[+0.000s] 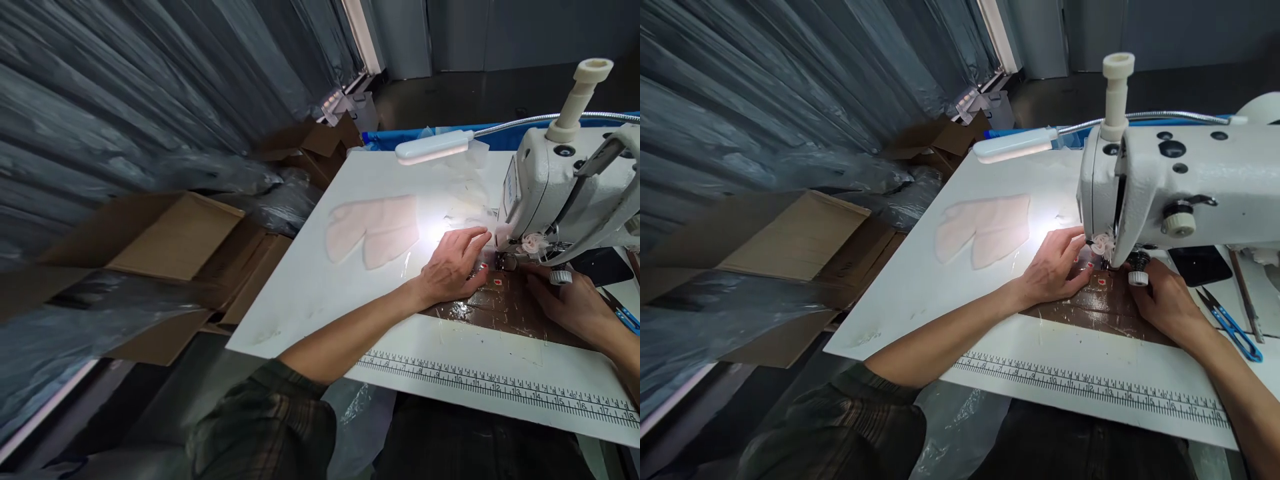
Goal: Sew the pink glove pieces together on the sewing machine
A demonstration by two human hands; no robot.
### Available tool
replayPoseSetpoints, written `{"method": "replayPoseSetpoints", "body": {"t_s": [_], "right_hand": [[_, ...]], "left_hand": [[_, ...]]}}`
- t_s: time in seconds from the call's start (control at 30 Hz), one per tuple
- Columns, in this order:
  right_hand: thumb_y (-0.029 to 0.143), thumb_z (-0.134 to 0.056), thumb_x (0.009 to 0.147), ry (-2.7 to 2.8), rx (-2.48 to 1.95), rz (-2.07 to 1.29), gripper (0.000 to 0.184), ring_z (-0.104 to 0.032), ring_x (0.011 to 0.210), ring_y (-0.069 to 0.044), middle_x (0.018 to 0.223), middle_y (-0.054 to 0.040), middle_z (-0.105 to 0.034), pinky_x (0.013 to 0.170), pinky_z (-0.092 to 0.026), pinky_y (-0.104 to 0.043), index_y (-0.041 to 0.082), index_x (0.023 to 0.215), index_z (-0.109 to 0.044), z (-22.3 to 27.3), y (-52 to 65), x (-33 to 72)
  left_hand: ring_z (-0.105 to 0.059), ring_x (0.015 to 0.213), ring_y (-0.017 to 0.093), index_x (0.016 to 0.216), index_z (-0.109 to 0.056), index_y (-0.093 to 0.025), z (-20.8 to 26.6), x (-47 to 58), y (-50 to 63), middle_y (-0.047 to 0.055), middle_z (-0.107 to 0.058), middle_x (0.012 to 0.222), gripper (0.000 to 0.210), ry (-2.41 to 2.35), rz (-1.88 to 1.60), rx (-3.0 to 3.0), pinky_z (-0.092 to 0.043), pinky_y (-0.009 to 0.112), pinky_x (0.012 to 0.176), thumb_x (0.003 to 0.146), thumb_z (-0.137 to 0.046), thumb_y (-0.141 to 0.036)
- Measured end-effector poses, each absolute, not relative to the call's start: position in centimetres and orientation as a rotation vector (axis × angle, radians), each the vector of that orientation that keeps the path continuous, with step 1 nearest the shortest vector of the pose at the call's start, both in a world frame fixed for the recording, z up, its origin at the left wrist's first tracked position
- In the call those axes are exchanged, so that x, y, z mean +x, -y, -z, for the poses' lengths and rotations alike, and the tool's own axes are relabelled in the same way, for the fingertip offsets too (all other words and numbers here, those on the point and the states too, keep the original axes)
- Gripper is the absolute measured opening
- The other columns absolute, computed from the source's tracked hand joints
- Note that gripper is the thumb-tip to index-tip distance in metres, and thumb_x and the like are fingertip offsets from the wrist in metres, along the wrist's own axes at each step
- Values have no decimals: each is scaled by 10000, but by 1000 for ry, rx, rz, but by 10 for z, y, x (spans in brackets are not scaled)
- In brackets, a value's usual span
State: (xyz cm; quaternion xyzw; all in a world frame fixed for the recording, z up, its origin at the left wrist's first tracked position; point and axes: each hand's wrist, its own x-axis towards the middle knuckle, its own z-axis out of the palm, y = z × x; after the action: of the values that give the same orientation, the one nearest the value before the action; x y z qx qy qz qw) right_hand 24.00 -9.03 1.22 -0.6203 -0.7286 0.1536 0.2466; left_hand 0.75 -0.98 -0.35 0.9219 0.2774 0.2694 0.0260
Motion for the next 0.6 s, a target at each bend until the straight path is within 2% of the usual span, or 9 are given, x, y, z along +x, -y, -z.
{"method": "replayPoseSetpoints", "body": {"t_s": [0.07, 0.17, 0.27, 0.37, 0.47, 0.6], "right_hand": [[266, -462, 898, 1998, -1613, -377, 268, -724, 777, -249, 887, -92, -758, 649, -577, -355, 204, 982, -709, -11, 90, 238], [262, -464, 891, 2016, -1539, -339, 255, -723, 762, -239, 872, -86, -755, 640, -585, -336, 223, 939, -711, -12, 89, 237], [271, -461, 873, 1990, -1541, -343, 245, -714, 698, -231, 815, -73, -742, 590, -578, -317, 239, 845, -702, -11, 89, 236], [277, -452, 852, 1931, -1578, -385, 248, -722, 699, -225, 816, -73, -731, 599, -585, -305, 242, 783, -688, -5, 90, 236], [296, -447, 847, 1905, -1593, -410, 259, -715, 674, -221, 784, -75, -709, 583, -582, -304, 250, 688, -646, 2, 90, 236], [309, -440, 865, 1929, -1548, -382, 268, -726, 729, -232, 842, -78, -719, 607, -599, -326, 246, 748, -673, 9, 90, 237]], "left_hand": [[-545, 1201, 314, 1343, -444, -108, 2, 10, 3, 230, -563, 1337, 462, -921, -788, 2846, -461, 516, 968, 957, -443, -361], [-579, 1115, 295, 1271, -511, -118, -8, 17, -23, 188, -620, 1211, 409, -927, -472, 2827, -430, 515, 1006, 974, -442, -391], [-605, 1051, 262, 1123, -604, -148, -25, 28, -63, 129, -651, 1115, 346, -962, -253, 2721, -437, 463, 1001, 1015, -378, -386], [-615, 1055, 258, 1019, -648, -153, -37, 38, -101, 116, -665, 1095, 395, -1081, -254, 2615, -468, 409, 961, 1037, -322, -375], [-588, 1156, 284, 1065, -667, -164, -39, 45, -127, 119, -662, 1188, 407, -1190, -283, 2503, -445, 428, 1013, 1035, -321, -377], [-416, 1400, 328, 1293, -604, -208, -32, 45, -139, 115, -529, 1472, 428, -1220, -290, 2452, -268, 525, 1174, 1025, -342, -413]]}}
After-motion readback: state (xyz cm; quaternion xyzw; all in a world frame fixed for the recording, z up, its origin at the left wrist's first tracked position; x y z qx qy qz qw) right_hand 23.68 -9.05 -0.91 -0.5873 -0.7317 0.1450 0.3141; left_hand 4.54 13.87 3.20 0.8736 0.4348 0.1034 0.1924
